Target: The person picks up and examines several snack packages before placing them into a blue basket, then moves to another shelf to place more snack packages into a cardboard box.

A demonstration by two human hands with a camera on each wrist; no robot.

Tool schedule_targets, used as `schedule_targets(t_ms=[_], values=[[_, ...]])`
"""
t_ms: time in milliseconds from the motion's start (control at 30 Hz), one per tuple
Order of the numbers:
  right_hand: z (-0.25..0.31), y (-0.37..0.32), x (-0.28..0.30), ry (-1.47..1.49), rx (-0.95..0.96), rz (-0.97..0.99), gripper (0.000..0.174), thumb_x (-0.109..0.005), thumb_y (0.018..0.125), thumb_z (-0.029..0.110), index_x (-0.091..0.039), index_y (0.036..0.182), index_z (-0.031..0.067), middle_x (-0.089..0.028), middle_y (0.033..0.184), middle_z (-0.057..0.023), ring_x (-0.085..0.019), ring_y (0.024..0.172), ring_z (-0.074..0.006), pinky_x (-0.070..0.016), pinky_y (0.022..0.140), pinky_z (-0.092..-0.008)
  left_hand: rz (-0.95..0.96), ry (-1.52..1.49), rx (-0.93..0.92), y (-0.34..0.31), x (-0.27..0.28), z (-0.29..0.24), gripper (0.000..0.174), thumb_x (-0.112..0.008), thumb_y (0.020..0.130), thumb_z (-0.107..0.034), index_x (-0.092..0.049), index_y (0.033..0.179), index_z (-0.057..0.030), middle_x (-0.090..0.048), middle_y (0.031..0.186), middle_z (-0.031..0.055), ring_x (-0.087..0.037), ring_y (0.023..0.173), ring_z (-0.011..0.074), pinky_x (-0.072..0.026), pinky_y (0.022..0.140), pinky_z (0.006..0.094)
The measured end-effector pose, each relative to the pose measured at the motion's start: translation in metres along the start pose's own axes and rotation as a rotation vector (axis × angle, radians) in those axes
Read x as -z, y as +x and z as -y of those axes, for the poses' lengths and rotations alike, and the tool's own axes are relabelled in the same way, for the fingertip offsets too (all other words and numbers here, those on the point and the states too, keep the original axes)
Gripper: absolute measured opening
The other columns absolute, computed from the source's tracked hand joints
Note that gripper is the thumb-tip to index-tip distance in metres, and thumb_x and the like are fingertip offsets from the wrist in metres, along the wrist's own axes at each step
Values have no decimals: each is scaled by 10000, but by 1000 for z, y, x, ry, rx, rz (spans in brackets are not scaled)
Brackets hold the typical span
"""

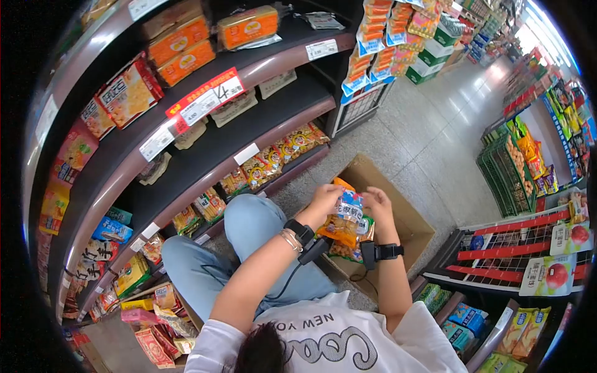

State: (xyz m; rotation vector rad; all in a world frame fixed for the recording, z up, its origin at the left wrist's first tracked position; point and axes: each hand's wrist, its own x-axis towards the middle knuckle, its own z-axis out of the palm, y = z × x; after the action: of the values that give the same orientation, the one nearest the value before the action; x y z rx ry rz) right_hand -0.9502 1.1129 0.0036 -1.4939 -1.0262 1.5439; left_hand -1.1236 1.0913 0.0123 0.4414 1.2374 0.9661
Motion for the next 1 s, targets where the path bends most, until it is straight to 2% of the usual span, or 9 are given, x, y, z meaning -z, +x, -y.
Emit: schedule_targets(t_ms=[67,100,233,333,467,700,833,933,1000], values=[[-35,16,16,-50,-160,-95,431,-640,815,206,-497,1187,42,-599,997,-61,-573,865,-170,-453,739,-312,20,10,47,12,1,19,282,-568,858,-176,-537,1122,-81,-569,974,34,-553,858,136,-466,724,333],[-55,26,25,-101,-200,-103,479,-663,803,256,-491,1197,47,-583,1027,-75,-552,936,-208,-448,769,-359,25,82,35,27,6,34,394,-593,843,-180,-509,1198,-31,-573,1082,104,-567,956,204,-462,816,369],[-66,21,31,-124,-384,-60,529,-677,804,282,-475,1227,38,-555,1076,-91,-522,991,-220,-462,775,-365,-217,308,-43,51,11,68,599,-640,816,-171,-391,1293,93,-509,1251,205,-521,1117,286,-433,912,356],[-66,17,25,-50,-407,2,548,-680,803,285,-465,1235,25,-554,1075,-95,-538,958,-219,-480,746,-358,-207,250,-18,63,17,83,565,-646,819,-174,-422,1269,84,-543,1204,186,-549,1071,250,-448,887,347],[-58,20,26,-56,-421,104,556,-709,784,288,-487,1204,-3,-569,1017,-77,-557,840,-175,-487,673,-291,83,117,93,72,24,86,538,-666,810,-184,-454,1224,86,-575,1143,168,-579,1002,214,-467,847,326],[-45,3,28,116,-329,77,455,-696,806,154,-499,1173,-30,-591,844,-20,-523,644,-66,-438,557,-215,17,169,23,41,12,56,497,-712,777,-155,-503,1172,62,-593,1103,144,-600,951,191,-503,765,295],[-11,-29,18,175,-198,30,447,-687,795,50,-470,1179,-24,-622,949,-79,-614,821,-133,-503,673,-239,237,13,85,18,14,40,457,-714,792,-151,-526,1151,59,-595,1075,112,-589,963,159,-505,782,295],[-4,-40,22,199,18,74,470,-688,780,6,-449,1184,-21,-627,1007,-100,-618,821,-136,-510,617,-229,132,176,-159,-10,9,23,476,-708,797,-133,-505,1183,59,-590,1091,101,-577,981,154,-493,819,287],[14,-52,13,210,168,54,493,-682,756,-32,-439,1183,10,-595,1069,-92,-576,973,-157,-488,811,-270,191,75,-275,-22,10,11,527,-737,771,-151,-500,1204,35,-586,1086,93,-566,979,148,-471,841,279]])
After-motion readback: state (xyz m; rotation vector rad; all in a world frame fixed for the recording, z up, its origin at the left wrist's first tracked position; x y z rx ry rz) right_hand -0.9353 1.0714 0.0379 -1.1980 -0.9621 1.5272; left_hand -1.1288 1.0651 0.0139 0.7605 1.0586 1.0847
